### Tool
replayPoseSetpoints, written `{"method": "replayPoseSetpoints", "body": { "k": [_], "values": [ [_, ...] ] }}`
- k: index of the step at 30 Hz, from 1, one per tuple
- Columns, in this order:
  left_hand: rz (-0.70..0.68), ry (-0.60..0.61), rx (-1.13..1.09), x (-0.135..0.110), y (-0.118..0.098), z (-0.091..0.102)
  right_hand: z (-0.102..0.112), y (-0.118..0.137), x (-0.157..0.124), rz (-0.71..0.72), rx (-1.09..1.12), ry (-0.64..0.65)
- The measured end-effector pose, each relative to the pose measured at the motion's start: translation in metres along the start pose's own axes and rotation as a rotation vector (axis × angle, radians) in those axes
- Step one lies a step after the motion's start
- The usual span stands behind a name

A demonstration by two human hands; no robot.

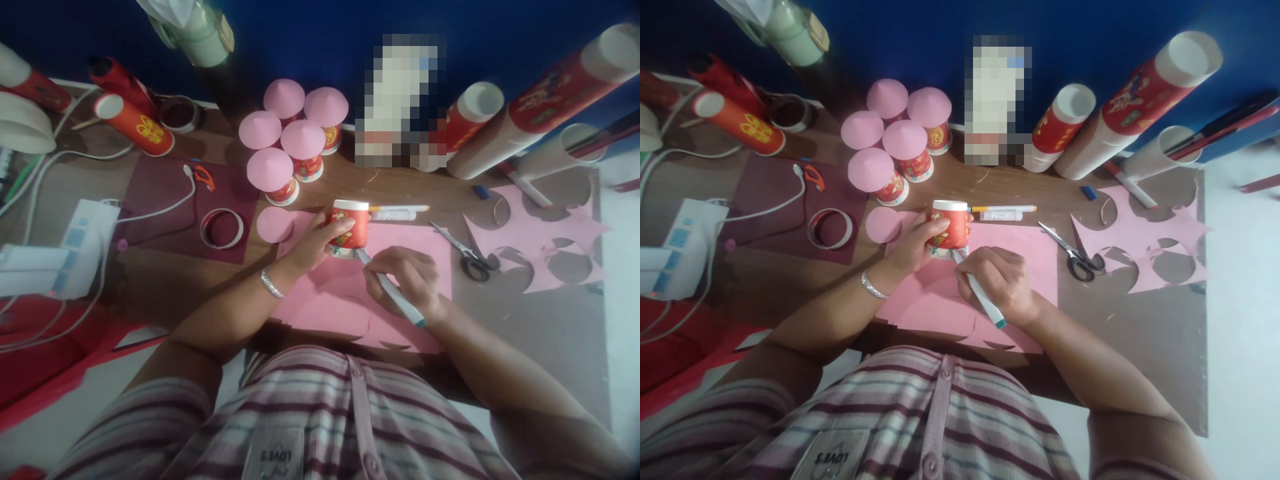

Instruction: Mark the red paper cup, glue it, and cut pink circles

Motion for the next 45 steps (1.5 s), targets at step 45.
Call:
{"method": "replayPoseSetpoints", "body": {
  "k": [45],
  "values": [
    [0.032, 0.048, 0.027, 0.000, 0.008, 0.002, -0.001, 0.002, 0.001, 0.035, 0.001, 0.032]
  ]
}}
Point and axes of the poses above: each hand's wrist, its own x-axis towards the middle knuckle, its own z-axis out of the back of the hand, y = z × x, the point moved 3 cm from there along x, towards the middle knuckle, and after that the axes turned 8 degrees about y, right-handed, at the moved point
